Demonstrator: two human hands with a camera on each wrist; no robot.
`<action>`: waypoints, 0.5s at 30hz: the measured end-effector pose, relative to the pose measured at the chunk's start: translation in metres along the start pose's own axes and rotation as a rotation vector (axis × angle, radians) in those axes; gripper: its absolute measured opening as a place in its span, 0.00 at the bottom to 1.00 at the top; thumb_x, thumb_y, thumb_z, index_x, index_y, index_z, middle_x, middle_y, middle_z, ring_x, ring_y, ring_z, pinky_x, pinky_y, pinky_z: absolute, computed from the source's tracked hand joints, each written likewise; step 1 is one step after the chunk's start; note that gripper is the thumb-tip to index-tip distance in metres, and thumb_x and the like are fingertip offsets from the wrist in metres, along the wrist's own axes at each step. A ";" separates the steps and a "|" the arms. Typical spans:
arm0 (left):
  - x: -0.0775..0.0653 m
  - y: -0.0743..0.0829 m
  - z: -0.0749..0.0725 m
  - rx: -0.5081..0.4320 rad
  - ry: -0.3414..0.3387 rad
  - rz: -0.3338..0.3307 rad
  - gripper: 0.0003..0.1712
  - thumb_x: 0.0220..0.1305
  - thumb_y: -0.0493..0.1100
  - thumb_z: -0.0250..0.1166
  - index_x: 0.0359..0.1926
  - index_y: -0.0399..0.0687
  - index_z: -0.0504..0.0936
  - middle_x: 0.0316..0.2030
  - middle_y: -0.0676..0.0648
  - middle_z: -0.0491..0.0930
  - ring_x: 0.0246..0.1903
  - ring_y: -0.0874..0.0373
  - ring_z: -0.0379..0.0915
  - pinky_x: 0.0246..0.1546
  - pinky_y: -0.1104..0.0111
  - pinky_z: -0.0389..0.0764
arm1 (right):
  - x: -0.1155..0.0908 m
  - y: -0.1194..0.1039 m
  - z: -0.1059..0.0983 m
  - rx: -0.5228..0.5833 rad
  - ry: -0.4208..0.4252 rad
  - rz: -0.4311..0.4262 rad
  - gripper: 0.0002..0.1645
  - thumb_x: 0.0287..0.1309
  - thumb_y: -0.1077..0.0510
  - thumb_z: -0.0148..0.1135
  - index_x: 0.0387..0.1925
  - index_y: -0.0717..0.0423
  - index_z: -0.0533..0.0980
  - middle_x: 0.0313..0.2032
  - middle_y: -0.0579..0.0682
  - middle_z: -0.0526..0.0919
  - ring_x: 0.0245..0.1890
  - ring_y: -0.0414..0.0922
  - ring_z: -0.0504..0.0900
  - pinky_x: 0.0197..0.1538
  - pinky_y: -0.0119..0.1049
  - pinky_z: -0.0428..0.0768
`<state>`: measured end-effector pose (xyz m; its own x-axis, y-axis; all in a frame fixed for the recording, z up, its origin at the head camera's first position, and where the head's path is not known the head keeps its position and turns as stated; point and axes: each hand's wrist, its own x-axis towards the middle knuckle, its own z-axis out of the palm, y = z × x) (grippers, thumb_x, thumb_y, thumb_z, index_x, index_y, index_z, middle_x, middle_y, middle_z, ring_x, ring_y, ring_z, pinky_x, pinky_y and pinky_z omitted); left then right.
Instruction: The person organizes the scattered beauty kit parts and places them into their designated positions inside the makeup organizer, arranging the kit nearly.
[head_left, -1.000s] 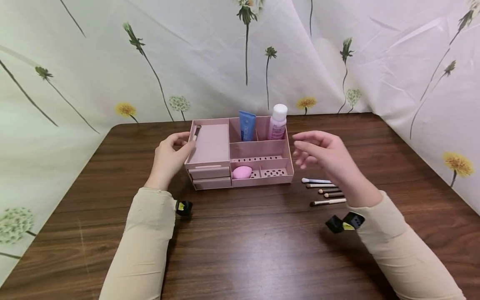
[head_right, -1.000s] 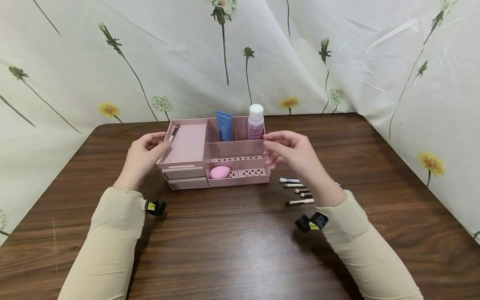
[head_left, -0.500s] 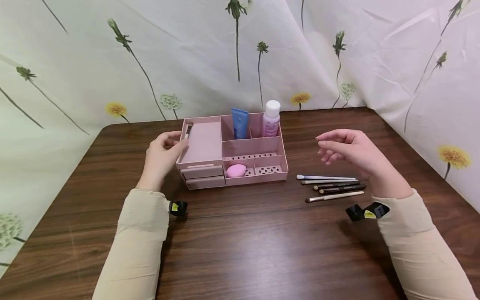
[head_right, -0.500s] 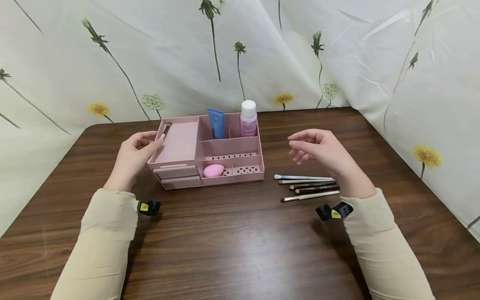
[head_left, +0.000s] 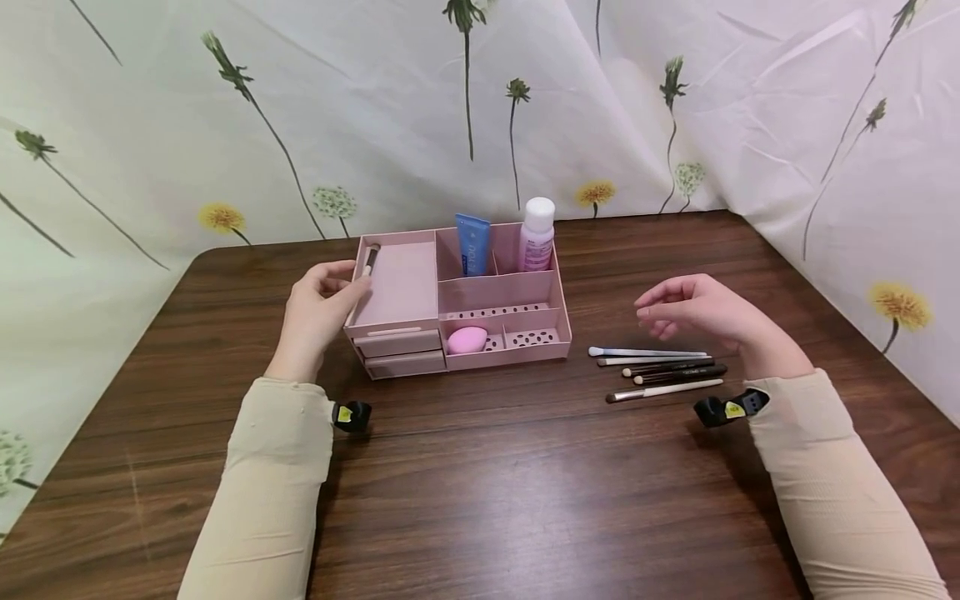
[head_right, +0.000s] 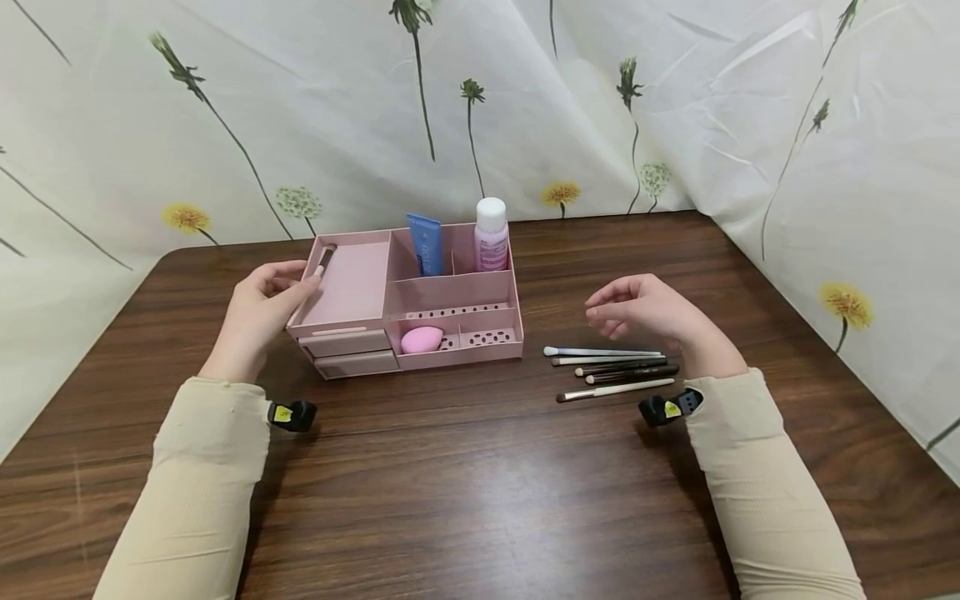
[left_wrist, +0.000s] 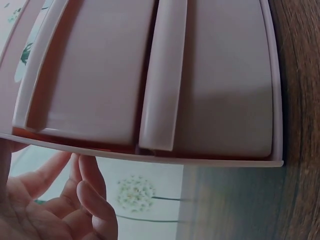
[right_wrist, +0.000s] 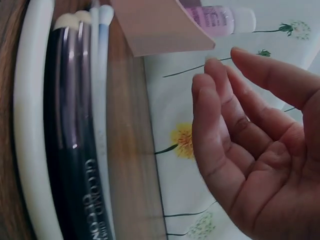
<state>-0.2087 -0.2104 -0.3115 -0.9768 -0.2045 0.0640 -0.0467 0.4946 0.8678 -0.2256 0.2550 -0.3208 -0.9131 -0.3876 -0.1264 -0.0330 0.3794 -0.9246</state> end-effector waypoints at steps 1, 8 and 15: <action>0.000 0.000 0.000 -0.004 -0.001 -0.001 0.33 0.67 0.56 0.62 0.67 0.46 0.72 0.41 0.50 0.69 0.40 0.61 0.64 0.36 0.74 0.71 | 0.001 0.002 -0.001 -0.009 -0.002 0.006 0.07 0.63 0.65 0.61 0.43 0.61 0.80 0.30 0.45 0.87 0.29 0.40 0.83 0.38 0.36 0.84; 0.000 0.002 0.001 -0.017 -0.007 -0.009 0.34 0.66 0.57 0.62 0.67 0.44 0.71 0.39 0.50 0.69 0.39 0.63 0.64 0.36 0.73 0.71 | 0.003 0.008 -0.003 -0.024 -0.008 0.035 0.14 0.63 0.66 0.61 0.47 0.72 0.76 0.30 0.42 0.86 0.30 0.39 0.82 0.38 0.33 0.82; 0.000 0.001 0.001 -0.018 -0.009 -0.017 0.34 0.66 0.57 0.62 0.67 0.44 0.71 0.40 0.50 0.69 0.39 0.62 0.64 0.36 0.73 0.71 | 0.007 0.013 -0.003 -0.060 -0.014 0.056 0.20 0.63 0.65 0.61 0.51 0.77 0.73 0.31 0.39 0.86 0.31 0.39 0.82 0.39 0.33 0.82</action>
<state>-0.2091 -0.2090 -0.3111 -0.9776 -0.2055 0.0449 -0.0597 0.4755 0.8777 -0.2337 0.2593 -0.3325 -0.9086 -0.3753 -0.1830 -0.0061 0.4502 -0.8929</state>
